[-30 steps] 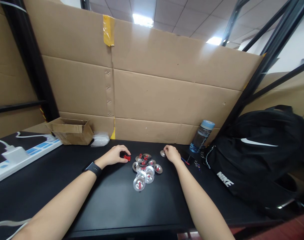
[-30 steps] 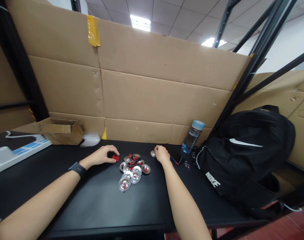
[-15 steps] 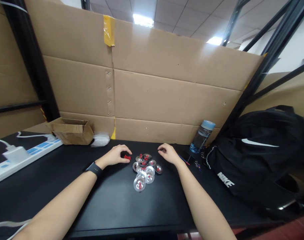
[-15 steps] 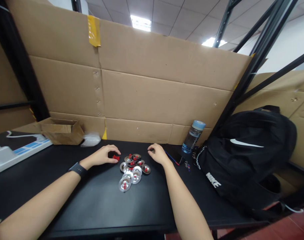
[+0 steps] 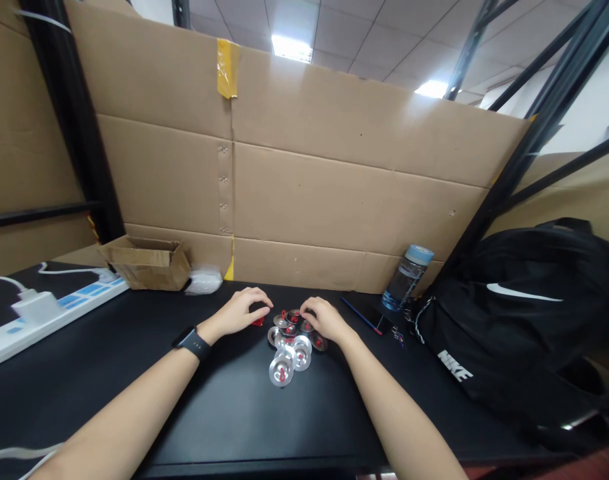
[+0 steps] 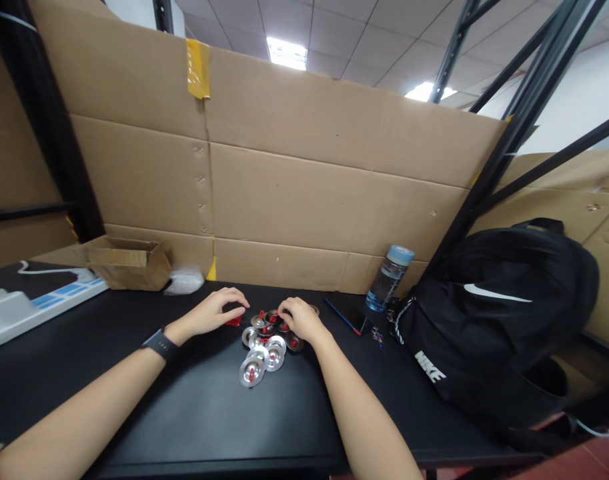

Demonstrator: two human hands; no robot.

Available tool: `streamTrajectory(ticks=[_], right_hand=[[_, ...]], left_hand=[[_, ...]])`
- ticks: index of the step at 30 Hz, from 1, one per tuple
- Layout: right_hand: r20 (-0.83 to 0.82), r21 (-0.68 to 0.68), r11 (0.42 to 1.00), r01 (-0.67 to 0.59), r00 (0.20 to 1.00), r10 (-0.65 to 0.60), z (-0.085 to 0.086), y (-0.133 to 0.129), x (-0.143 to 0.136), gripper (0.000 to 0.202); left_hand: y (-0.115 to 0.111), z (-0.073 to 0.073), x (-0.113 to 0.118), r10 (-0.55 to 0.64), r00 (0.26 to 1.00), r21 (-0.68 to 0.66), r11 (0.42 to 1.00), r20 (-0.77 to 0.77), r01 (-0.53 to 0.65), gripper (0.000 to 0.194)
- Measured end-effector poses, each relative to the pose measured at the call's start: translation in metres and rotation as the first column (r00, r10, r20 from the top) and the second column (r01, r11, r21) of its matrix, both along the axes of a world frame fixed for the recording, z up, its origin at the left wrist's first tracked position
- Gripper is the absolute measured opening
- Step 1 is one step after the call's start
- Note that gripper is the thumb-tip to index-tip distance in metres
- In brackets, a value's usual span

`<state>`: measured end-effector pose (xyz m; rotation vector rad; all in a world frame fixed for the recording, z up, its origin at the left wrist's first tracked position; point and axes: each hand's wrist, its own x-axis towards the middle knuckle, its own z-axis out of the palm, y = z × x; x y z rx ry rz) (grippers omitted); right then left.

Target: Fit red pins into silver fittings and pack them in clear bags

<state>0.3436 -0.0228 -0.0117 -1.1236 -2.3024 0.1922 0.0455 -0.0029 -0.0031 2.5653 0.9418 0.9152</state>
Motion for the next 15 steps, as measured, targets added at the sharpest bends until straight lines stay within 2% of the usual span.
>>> streamTrajectory(ticks=[3,7,10,15], right_hand=[[-0.134,0.019,1.000,0.001,0.991,0.001,0.006,-0.002,-0.003,0.012],[-0.327,-0.088,0.985,-0.152,0.938,0.115,0.018,-0.011,-0.008,0.010],[-0.399,-0.142,0.958,-0.249,0.900,0.175,0.026,-0.019,-0.014,0.013],[-0.445,-0.164,0.932,-0.322,0.867,0.222,0.032,-0.027,-0.022,0.016]], left_hand=[[-0.006,0.002,0.008,-0.015,0.999,-0.004,1.000,0.036,0.015,0.024],[-0.018,0.004,0.023,-0.067,0.991,-0.024,0.997,0.116,0.070,0.025],[-0.028,0.007,0.033,-0.144,0.978,-0.064,0.986,0.150,0.155,0.022],[-0.039,0.010,0.041,-0.225,0.949,-0.116,0.960,0.221,0.255,0.013]])
